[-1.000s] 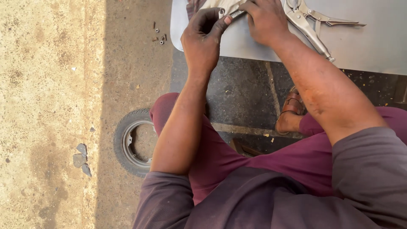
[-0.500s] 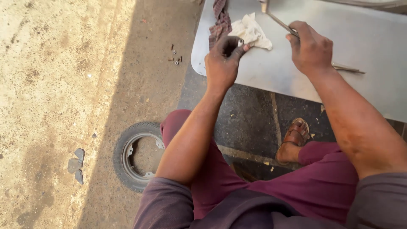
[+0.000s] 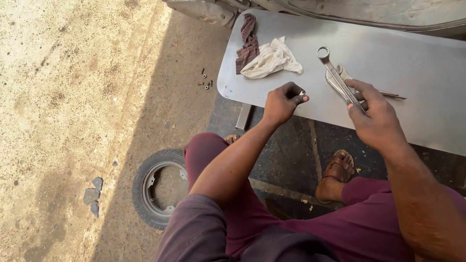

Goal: Cleaning and inspecting a spark plug using a wrench and locking pliers.

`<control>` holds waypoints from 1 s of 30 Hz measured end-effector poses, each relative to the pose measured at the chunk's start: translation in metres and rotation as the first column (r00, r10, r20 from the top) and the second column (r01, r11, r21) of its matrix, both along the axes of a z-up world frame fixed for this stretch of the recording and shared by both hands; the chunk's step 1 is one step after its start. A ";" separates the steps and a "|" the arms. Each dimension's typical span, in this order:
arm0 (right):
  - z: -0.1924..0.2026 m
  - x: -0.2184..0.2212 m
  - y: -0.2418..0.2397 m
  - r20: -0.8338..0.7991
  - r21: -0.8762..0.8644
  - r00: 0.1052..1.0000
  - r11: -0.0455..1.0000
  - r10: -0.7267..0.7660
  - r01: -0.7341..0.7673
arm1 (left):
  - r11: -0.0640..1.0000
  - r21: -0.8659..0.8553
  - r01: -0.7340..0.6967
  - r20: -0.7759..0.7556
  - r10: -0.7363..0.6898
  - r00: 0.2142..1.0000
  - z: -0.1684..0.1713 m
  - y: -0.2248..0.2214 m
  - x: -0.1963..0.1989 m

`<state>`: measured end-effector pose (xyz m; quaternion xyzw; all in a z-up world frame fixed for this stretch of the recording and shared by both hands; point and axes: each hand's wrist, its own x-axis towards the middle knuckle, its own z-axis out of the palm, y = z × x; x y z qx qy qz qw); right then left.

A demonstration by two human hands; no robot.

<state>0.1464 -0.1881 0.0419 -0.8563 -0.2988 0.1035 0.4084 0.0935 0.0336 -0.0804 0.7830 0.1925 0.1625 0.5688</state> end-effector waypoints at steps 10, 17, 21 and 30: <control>-0.008 -0.015 0.006 0.352 -0.061 0.929 0.993 0.114 -0.098 | 0.999 -0.030 -0.020 0.025 0.021 0.999 -0.003 -0.011 0.012; -0.010 -0.019 0.013 0.291 -0.121 0.950 0.989 0.113 -0.081 | 0.999 -0.035 0.004 0.008 -0.004 1.000 0.002 -0.011 0.007; -0.012 -0.021 0.017 0.283 -0.137 0.952 0.987 0.117 -0.081 | 0.993 -0.121 0.001 0.053 0.006 0.999 0.002 -0.012 0.005; -0.017 -0.027 0.028 0.374 -0.084 0.921 0.993 0.109 -0.083 | 0.993 -0.121 0.010 0.092 0.001 0.996 0.012 -0.010 -0.001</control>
